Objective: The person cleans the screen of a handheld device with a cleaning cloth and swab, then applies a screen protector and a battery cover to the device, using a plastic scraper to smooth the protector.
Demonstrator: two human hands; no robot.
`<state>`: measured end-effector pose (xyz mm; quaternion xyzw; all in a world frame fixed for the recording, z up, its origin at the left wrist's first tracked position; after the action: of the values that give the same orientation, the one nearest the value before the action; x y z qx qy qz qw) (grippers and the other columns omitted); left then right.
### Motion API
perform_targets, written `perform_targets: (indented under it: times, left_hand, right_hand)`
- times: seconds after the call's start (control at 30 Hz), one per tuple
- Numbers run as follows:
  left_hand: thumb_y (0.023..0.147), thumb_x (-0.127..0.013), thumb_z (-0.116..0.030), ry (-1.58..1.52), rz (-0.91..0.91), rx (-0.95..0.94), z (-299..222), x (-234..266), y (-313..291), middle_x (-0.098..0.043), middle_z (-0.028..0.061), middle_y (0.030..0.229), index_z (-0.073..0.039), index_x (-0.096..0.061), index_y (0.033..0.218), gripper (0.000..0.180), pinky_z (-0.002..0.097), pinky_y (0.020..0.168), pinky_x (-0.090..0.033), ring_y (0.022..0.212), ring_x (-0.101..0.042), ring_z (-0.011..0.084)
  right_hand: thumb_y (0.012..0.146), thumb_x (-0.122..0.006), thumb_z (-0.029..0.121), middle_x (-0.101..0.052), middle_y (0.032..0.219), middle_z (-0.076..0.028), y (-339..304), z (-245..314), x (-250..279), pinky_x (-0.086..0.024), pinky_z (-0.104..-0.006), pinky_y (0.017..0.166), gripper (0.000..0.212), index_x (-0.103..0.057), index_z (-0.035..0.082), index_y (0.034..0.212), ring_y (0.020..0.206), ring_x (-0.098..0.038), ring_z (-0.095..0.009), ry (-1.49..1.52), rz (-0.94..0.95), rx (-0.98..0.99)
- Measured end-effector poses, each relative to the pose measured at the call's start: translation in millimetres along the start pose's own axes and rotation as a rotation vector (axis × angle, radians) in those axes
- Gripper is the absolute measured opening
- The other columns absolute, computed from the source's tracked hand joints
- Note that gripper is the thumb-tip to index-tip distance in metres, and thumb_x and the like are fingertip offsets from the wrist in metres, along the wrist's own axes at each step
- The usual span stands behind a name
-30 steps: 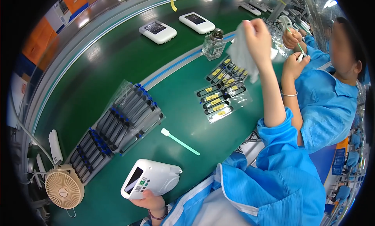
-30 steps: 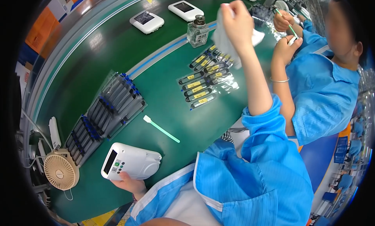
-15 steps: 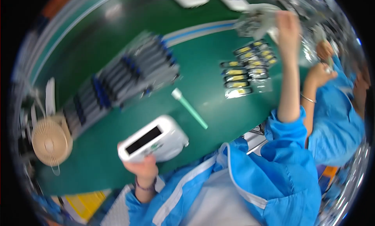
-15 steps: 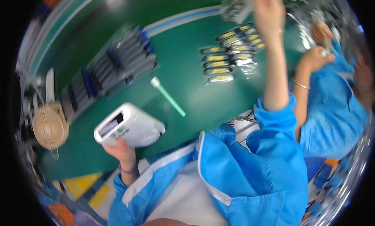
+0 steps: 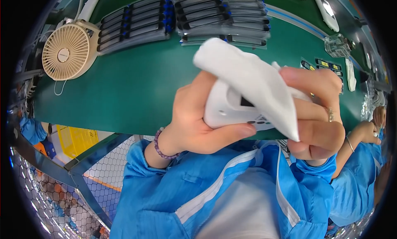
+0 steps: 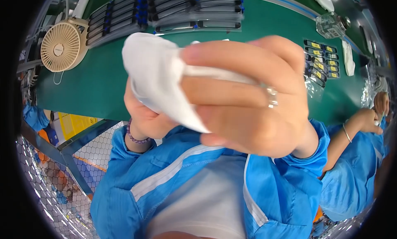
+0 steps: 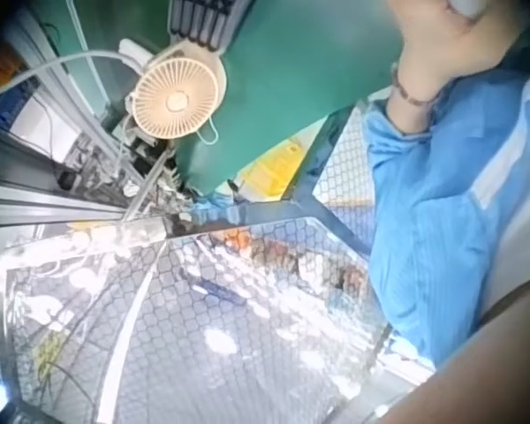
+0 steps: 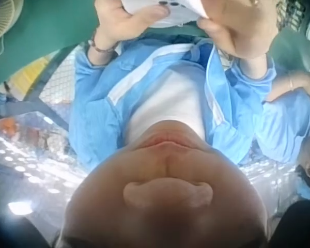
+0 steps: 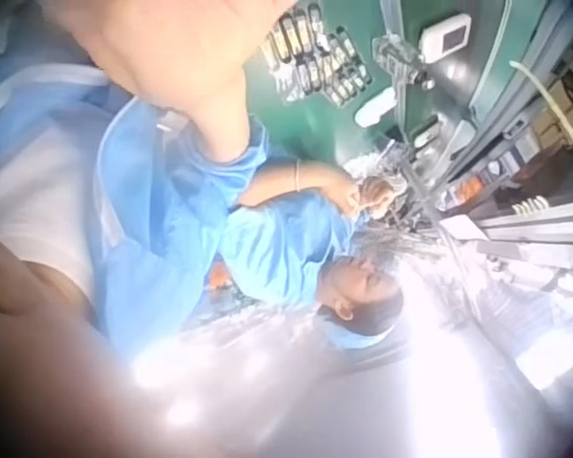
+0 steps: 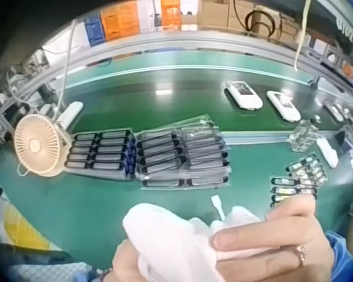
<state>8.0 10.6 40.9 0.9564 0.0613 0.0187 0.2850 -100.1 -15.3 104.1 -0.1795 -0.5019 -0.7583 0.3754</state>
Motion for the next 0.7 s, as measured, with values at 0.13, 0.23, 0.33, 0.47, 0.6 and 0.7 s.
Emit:
perform_targets:
  times: [0.13,0.23,0.33,0.47,0.6,0.7]
  left_hand:
    - [0.063,-0.076,-0.019,0.129,0.051,-0.066,-9.5,-1.8,0.1,-0.06,0.0137,0.096,0.004,-0.051,0.106,0.055,0.0319,0.076,-0.046,0.087,-0.06,0.0253]
    - [0.061,-0.076,-0.018,0.172,0.067,-0.1,-16.9,0.4,5.5,-0.061,0.0136,0.096,0.002,-0.056,0.1,0.048,0.0356,0.08,-0.043,0.088,-0.059,0.0262]
    - [0.061,-0.077,-0.019,-0.039,-0.127,0.054,-2.2,10.7,-0.9,-0.061,0.0139,0.095,0.003,-0.055,0.1,0.049,0.0304,0.071,-0.047,0.078,-0.061,0.0226]
    - [0.058,-0.079,-0.025,0.093,-0.032,0.039,-5.1,5.2,0.0,-0.06,0.0105,0.081,0.004,-0.054,0.094,0.052,0.0265,0.057,-0.047,0.067,-0.061,0.0195]
    - [0.058,-0.079,-0.029,0.179,-0.013,0.032,-10.4,2.0,-1.5,-0.06,0.0104,0.076,0.003,-0.055,0.09,0.051,0.0263,0.052,-0.047,0.062,-0.061,0.0205]
    - [0.058,-0.079,-0.029,0.234,0.006,0.06,-10.8,1.4,-3.2,-0.06,0.0108,0.075,0.003,-0.056,0.089,0.05,0.0265,0.052,-0.047,0.061,-0.061,0.0207]
  right_hand:
    - [0.085,-0.046,0.038,-0.063,0.089,-0.008,14.0,16.9,-11.5,-0.036,-0.0471,0.078,0.028,-0.051,0.011,0.077,0.093,-0.057,-0.034,-0.234,0.067,0.203]
    - [0.085,-0.045,0.039,-0.062,0.09,-0.01,8.3,11.5,-5.1,-0.036,-0.0488,0.08,0.03,-0.051,0.01,0.078,0.09,-0.057,-0.034,-0.194,0.184,0.075]
    - [0.087,-0.044,0.039,-0.06,0.09,-0.017,-12.4,-4.7,21.9,-0.037,-0.0477,0.077,0.033,-0.044,0.006,0.082,0.086,-0.057,-0.035,-0.095,-0.104,-0.155]
    - [0.082,-0.053,0.018,-0.057,0.082,-0.019,-20.3,-12.9,32.9,-0.039,-0.0393,0.059,0.016,-0.048,0.003,0.084,0.074,-0.053,-0.031,0.165,-0.181,-0.006]
    - [0.064,-0.057,0.002,-0.051,0.094,-0.018,-8.8,-12.8,19.2,-0.04,-0.0338,0.062,0.028,-0.051,0.0,0.091,0.078,-0.05,-0.027,0.003,0.129,-0.116]
    - [0.061,-0.056,0.001,-0.049,0.098,-0.018,-11.1,-48.8,18.5,-0.041,-0.0296,0.07,0.028,-0.054,-0.004,0.088,0.085,-0.048,-0.021,0.52,-0.284,-0.55]
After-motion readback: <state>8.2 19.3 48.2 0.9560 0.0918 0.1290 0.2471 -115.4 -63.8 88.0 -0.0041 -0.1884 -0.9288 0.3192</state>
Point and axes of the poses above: each hand's wrist, its own y-axis towards the middle knuckle, its own x-axis out of the back of the hand, z = x × y, the point moved 10 cm from there along y, towards the middle knuckle
